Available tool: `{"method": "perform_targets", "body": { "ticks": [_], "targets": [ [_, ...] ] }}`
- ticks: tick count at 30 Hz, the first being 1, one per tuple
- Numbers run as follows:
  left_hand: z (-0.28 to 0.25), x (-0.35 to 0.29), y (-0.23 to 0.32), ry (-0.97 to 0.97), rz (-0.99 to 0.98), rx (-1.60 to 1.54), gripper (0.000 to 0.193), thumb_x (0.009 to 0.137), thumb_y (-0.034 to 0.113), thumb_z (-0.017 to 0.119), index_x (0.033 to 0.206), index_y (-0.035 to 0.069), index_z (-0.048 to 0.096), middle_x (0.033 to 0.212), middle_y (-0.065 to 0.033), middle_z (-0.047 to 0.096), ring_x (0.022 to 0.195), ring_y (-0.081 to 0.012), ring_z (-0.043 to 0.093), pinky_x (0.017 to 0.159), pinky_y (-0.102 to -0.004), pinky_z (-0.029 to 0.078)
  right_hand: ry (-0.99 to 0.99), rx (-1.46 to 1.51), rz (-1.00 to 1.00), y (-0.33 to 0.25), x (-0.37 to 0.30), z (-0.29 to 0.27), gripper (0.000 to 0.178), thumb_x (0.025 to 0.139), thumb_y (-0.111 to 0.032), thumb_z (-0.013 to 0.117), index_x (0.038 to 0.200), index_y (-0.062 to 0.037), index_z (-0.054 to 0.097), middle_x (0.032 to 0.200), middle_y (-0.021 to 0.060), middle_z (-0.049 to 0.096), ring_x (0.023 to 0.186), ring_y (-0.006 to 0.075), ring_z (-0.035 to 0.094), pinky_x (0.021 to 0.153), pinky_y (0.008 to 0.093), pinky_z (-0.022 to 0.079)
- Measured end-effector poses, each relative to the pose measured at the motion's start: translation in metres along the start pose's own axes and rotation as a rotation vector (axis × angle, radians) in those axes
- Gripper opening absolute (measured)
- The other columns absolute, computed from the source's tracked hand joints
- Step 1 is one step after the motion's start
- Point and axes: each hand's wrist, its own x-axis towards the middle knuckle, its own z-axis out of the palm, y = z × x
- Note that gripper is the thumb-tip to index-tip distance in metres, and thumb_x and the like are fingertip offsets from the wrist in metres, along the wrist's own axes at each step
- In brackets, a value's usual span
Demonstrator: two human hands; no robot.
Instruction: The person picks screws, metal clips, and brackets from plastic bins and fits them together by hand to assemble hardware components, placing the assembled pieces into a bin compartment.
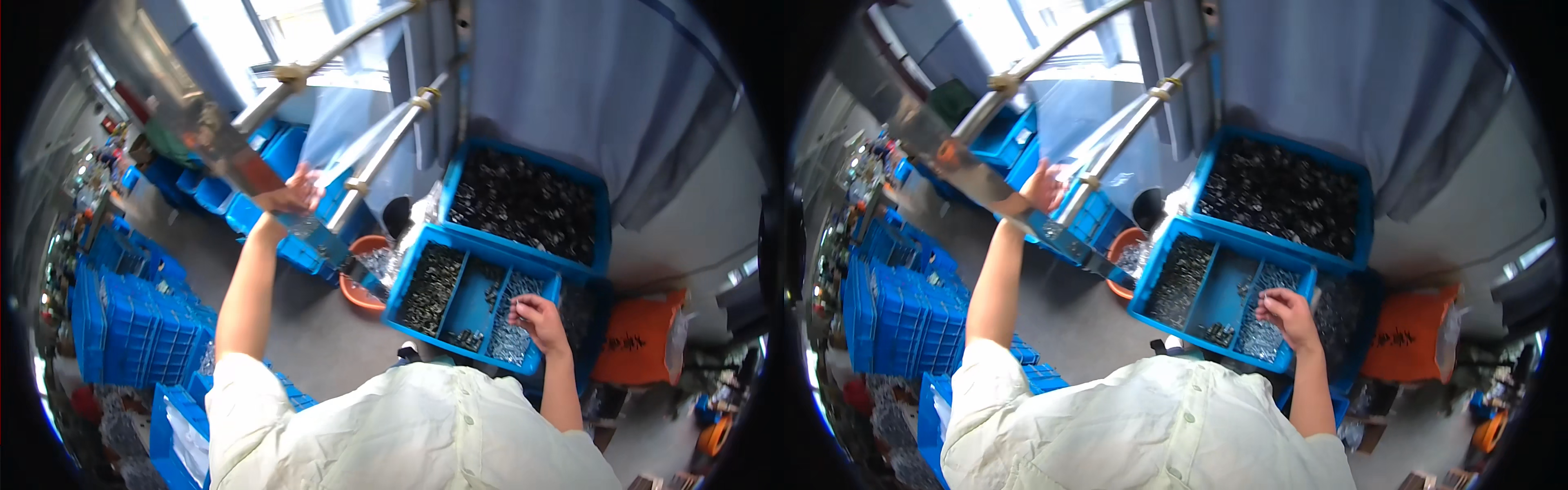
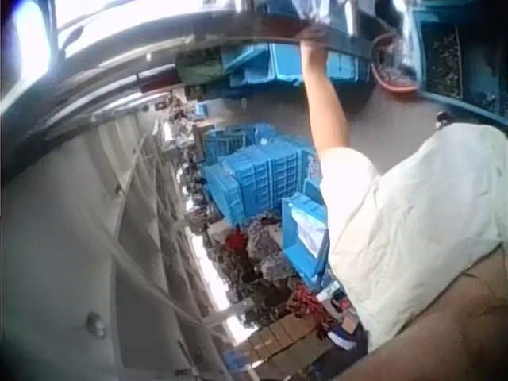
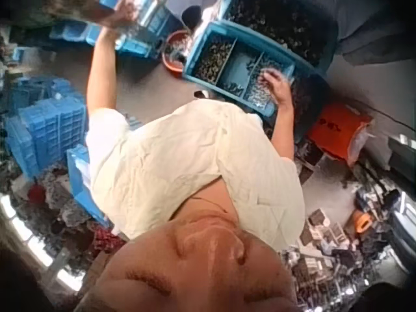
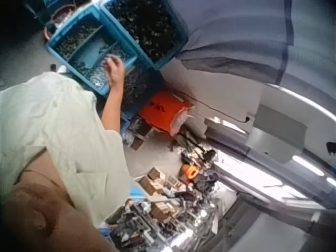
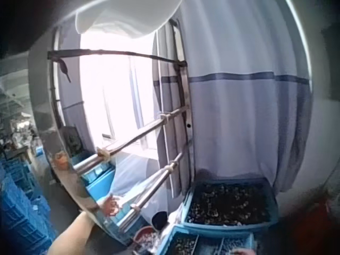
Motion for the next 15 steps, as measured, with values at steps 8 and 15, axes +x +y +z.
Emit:
{"method": "perform_targets", "body": {
  "ticks": [8, 15],
  "targets": [
    [0.067, -0.109, -0.104, -0.633, -0.609, 1.646, 0.027, 0.09, 0.027, 0.057, 0.09, 0.001, 0.065, 0.078, -0.0116, 0.066, 0.076, -0.0218, 0.064, 0.07, -0.0329, 0.05, 0.093, -0.425, -0.077, 0.009, 0.009, -0.007, 0.011, 0.079, -0.008, 0.061, 0.081, 0.0027, 0.064, 0.077, 0.0161, 0.065, 0.075, 0.025, 0.066, 0.068, 0.038, 0.053],
    [0.176, -0.078, -0.182, -0.467, 0.678, 1.513, 0.01, 0.083, 0.01, 0.058, 0.09, 0.003, 0.062, 0.082, -0.0095, 0.061, 0.077, -0.0223, 0.061, 0.07, -0.0337, 0.051, 0.007, -1.52, -0.13, 0.059, 0.033, 0.005, 0.017, 0.076, -0.015, 0.062, 0.079, 0.0017, 0.063, 0.078, 0.0233, 0.064, 0.076, 0.0369, 0.064, 0.065, 0.0476, 0.051]
  ]
}}
